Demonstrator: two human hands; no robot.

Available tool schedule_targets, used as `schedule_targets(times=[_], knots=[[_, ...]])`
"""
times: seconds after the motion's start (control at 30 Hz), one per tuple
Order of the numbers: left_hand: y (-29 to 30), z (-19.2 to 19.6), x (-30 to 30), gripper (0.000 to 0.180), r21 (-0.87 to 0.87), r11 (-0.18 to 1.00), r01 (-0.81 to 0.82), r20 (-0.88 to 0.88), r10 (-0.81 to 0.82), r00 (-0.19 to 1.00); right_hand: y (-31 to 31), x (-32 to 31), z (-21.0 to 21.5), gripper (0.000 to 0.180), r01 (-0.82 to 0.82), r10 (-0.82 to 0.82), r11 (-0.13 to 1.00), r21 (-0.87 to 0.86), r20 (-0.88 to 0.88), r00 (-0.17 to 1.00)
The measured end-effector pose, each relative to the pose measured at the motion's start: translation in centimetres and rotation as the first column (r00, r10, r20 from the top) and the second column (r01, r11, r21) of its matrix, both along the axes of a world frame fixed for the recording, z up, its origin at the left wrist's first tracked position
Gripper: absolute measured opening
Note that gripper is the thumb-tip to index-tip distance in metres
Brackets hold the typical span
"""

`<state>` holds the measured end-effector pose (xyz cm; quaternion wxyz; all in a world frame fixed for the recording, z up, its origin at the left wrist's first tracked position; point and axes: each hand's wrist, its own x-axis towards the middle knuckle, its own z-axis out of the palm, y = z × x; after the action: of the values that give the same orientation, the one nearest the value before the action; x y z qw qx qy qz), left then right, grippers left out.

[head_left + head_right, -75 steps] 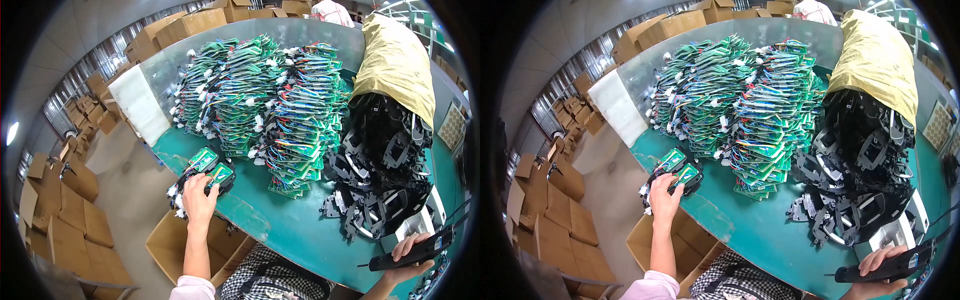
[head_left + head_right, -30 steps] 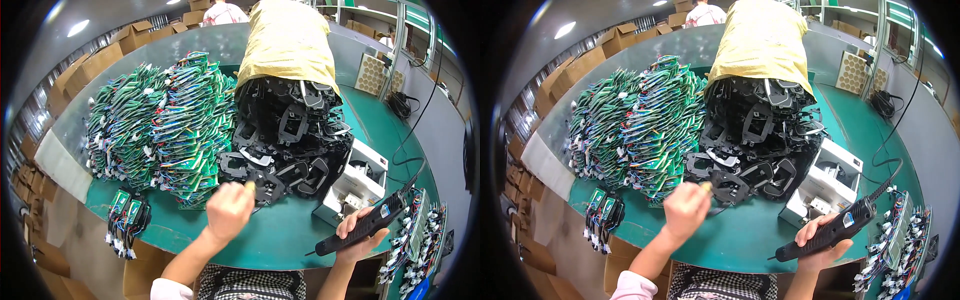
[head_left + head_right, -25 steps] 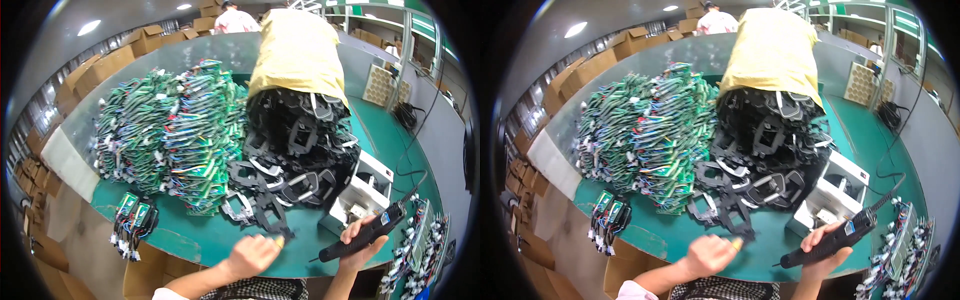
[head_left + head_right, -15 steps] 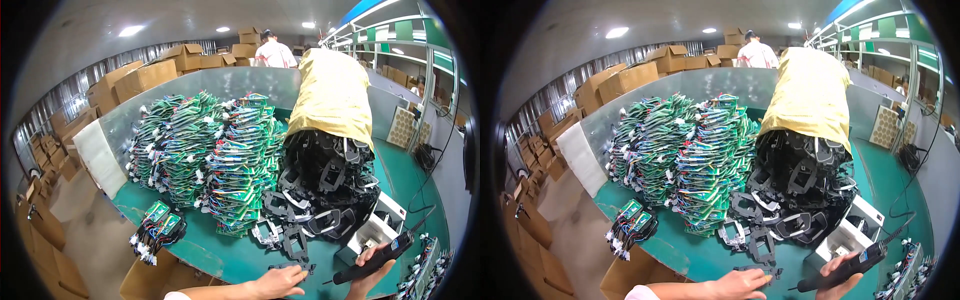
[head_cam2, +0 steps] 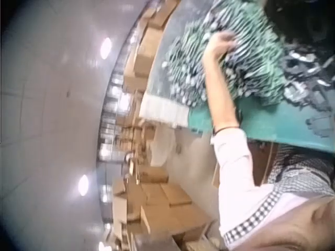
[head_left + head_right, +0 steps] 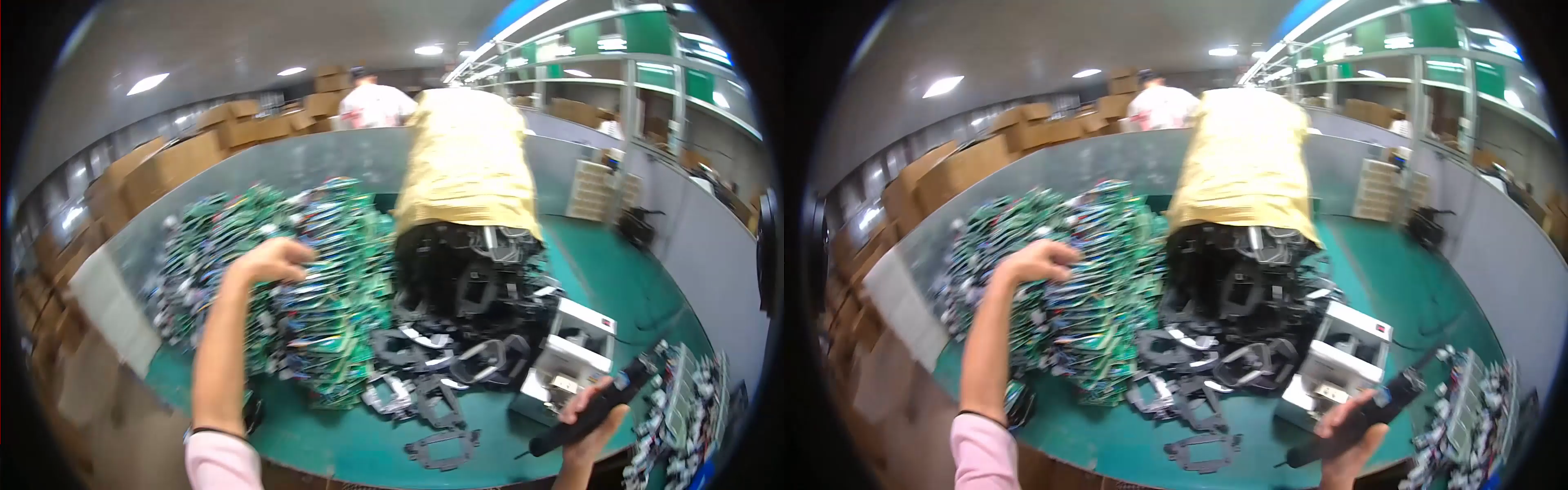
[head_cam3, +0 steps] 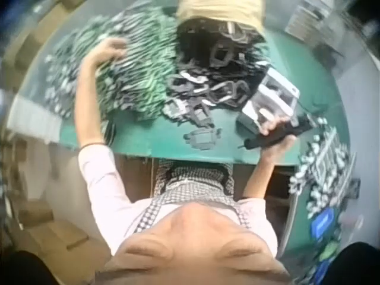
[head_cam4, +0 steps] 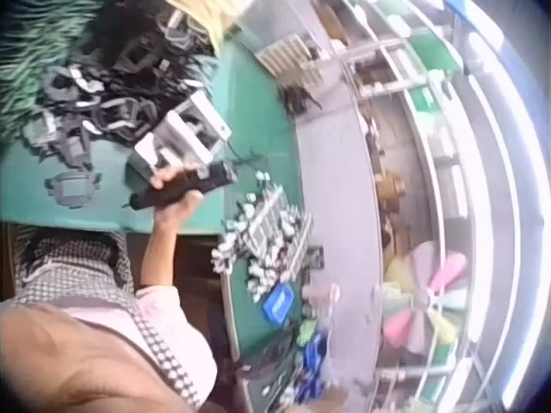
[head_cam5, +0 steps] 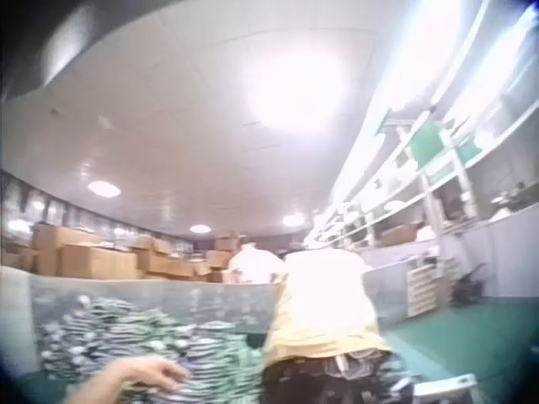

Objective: The person fastens components onto circuit boards and plastic housings using a powered screwdriver at a factory workstation.

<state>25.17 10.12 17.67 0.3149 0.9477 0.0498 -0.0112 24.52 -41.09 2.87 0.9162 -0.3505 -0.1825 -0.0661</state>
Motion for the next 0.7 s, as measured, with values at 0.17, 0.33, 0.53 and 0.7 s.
schedule_targets(times=[0.17,0.33,0.53,0.7], knots=[[-2.5,3.6,0.6,0.038,0.348,0.936,0.059,-0.161,-0.002,0.987,0.8,0.2,1.3,0.062,0.084,-0.081,0.99,-0.114,0.027,0.996],[-0.7,3.9,-2.1,0.033,-0.245,0.969,-0.027,0.536,0.159,0.829,-0.7,-0.3,2.0,0.069,0.15,-0.143,0.979,-0.14,0.056,0.988],[-5.1,1.0,-10.0,0.033,-0.488,0.764,0.422,0.827,0.248,0.505,-1.1,0.6,3.1,0.072,0.218,-0.198,0.963,-0.161,0.131,0.971],[-15.5,-6.2,-15.3,0.044,-0.151,0.988,-0.011,0.389,0.069,0.919,-1.8,1.8,4.8,0.074,0.3,-0.266,0.936,-0.186,0.19,0.945]])
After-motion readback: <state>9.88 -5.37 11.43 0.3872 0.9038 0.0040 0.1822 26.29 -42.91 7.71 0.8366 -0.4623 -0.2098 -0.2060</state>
